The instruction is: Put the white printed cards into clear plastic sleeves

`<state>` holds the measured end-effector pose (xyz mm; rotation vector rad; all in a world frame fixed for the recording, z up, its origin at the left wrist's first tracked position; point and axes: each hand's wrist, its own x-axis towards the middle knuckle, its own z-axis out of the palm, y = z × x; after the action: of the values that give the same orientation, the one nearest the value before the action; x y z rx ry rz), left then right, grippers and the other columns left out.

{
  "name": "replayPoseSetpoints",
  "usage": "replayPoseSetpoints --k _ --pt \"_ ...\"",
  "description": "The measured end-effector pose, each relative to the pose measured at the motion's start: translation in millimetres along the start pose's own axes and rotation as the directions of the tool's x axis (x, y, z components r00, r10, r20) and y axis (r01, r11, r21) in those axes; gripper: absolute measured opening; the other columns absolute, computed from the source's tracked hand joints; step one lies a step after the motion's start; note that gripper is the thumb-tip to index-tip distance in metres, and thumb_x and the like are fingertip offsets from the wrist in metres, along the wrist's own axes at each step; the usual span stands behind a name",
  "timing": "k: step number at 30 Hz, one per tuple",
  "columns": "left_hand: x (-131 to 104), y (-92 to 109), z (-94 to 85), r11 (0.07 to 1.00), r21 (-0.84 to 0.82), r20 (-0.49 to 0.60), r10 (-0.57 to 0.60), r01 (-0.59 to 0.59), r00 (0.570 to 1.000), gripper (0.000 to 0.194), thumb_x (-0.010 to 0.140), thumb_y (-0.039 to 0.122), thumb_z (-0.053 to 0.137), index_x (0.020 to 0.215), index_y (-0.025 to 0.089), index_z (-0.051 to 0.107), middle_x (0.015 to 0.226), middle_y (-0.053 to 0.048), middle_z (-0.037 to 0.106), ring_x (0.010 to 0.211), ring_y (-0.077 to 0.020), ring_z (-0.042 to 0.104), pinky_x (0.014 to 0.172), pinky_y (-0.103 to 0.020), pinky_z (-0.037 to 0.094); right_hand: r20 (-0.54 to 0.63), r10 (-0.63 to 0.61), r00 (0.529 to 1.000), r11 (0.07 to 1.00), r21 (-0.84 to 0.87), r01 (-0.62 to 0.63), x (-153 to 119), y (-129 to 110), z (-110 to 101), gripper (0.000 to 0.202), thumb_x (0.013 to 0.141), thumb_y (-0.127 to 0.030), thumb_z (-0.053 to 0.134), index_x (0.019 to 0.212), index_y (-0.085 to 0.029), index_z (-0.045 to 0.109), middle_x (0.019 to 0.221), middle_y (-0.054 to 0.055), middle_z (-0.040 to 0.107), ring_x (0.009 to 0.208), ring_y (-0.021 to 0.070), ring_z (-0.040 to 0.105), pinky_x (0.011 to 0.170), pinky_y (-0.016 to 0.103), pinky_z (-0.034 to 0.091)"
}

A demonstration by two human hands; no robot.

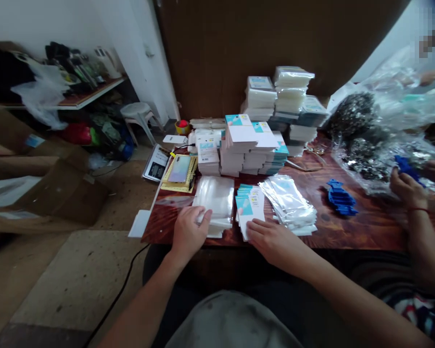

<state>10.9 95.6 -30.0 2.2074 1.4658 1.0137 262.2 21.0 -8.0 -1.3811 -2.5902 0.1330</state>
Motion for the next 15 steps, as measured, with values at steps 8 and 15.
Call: replayPoseSetpoints --k 8,15 --pt "10.8 -29.7 1.8 0.997 -0.067 -0.018 -0.051 0.049 0.999 0.027 0.093 0.024 0.046 0.112 0.017 0.064 0.111 -0.012 0.067 0.104 -0.0241 0.063 0.095 -0.039 0.048 -0.574 0.662 0.482 0.748 0.552 -0.370 15.0 3.1 -42.7 0.018 0.094 -0.034 0.054 0.092 -0.020 0.065 0.077 0.005 0.070 0.063 0.0175 0.063 0.056 0.027 0.049" --pt "37.7 -51.5 9.0 0.785 -0.476 0.082 -0.409 0.396 0.909 0.011 0.066 0.019 0.073 0.077 0.018 0.072 0.068 -0.005 0.067 0.064 -0.0220 0.061 0.071 -0.038 0.052 0.446 0.703 0.554 -0.541 0.841 0.009 121.0 -31.5 1.7 0.016 0.087 -0.020 0.048 0.091 -0.017 0.063 0.095 0.008 0.072 0.077 0.0208 0.068 0.057 0.034 0.060"
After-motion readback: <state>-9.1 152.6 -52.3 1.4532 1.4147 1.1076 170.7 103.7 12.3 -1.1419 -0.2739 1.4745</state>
